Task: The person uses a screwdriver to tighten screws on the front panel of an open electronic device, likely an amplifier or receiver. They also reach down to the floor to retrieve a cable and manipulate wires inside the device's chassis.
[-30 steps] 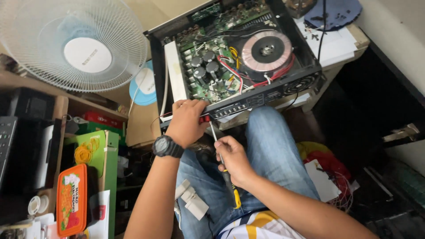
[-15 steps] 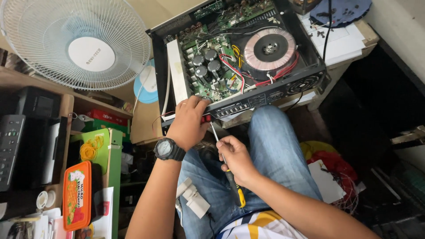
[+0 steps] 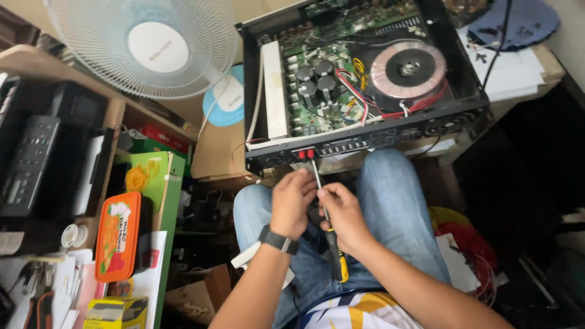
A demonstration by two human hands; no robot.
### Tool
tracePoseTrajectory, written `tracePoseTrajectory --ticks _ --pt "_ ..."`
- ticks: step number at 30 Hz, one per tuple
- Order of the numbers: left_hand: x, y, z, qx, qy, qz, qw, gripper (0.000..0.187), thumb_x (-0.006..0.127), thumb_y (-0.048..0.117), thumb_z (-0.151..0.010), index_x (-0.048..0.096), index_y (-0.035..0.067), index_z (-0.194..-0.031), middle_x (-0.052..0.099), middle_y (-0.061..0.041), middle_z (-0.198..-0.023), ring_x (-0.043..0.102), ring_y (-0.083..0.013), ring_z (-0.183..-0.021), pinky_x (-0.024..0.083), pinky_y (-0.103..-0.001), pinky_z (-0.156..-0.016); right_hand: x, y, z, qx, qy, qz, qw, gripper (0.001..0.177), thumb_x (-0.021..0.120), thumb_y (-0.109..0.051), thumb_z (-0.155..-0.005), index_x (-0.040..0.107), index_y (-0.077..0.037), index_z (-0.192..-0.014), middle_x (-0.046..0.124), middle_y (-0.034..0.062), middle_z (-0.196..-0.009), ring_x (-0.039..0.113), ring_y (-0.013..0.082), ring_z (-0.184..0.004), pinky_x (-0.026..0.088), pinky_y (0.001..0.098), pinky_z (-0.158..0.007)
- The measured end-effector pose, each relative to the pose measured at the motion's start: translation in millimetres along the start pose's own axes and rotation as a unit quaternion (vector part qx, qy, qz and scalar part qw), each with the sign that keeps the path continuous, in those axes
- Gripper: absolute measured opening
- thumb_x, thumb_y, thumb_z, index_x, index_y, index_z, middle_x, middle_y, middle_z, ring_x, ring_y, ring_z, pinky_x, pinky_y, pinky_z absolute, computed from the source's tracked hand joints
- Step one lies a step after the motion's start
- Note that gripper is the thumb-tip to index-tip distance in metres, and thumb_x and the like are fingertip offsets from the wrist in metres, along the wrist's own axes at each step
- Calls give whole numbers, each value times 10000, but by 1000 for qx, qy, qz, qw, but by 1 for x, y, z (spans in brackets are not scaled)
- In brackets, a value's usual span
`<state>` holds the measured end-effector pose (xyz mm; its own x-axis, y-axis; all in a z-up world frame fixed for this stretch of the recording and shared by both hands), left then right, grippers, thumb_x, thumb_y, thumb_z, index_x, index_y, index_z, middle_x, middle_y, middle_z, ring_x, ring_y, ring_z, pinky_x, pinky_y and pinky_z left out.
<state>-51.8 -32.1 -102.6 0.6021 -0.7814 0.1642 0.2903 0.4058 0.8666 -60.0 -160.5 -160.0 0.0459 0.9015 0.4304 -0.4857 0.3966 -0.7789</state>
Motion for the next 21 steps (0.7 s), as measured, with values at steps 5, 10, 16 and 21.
tracePoseTrajectory --ticks 5,10,16,21 --pt "16 -13 -13 -59 -44 93 993 366 735 325 -1162 770 5 -1336 839 -207 -1263 817 -296 -1111 664 -414 -981 0 -9 10 5 2 6 1000 103 767 -176 -1130 766 -76 -1150 597 88 -870 656 205 -724 528 286 -399" --pt "14 -29 -34 -80 -44 125 988 351 750 280 -1162 779 -20 -1342 861 -203 -1232 863 -287 -1066 711 -399 -939 -7 -5 12 15 3 11 1000 105 772 -174 -1127 755 -72 -1140 587 86 -877 657 213 -724 518 287 -399" --pt "1 -29 -31 -91 -44 119 988 288 857 244 -1088 817 2 -1241 886 -194 -1105 893 -293 -976 737 -429 -881 -13 -5 22 22 -14 48 999 103 750 -173 -1142 745 -71 -1134 587 81 -867 627 179 -704 470 263 -414" --pt "-19 0 -1 -35 -57 70 995 222 769 240 -1123 807 37 -1203 877 -139 -1080 862 -220 -927 715 -355 -877 -26 -1 30 -1 -66 141 988 162 812 -230 -1112 805 -69 -1101 607 49 -811 595 129 -626 426 225 -373"
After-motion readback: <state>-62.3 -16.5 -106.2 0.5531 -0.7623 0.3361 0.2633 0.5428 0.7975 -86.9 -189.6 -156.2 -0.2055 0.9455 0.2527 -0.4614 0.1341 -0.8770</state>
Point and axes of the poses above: each hand's wrist, its own z-axis away from the middle knuckle, its own x-axis out of the palm, y = z × x, the point moved 8 cm from there along -z, towards the middle knuckle
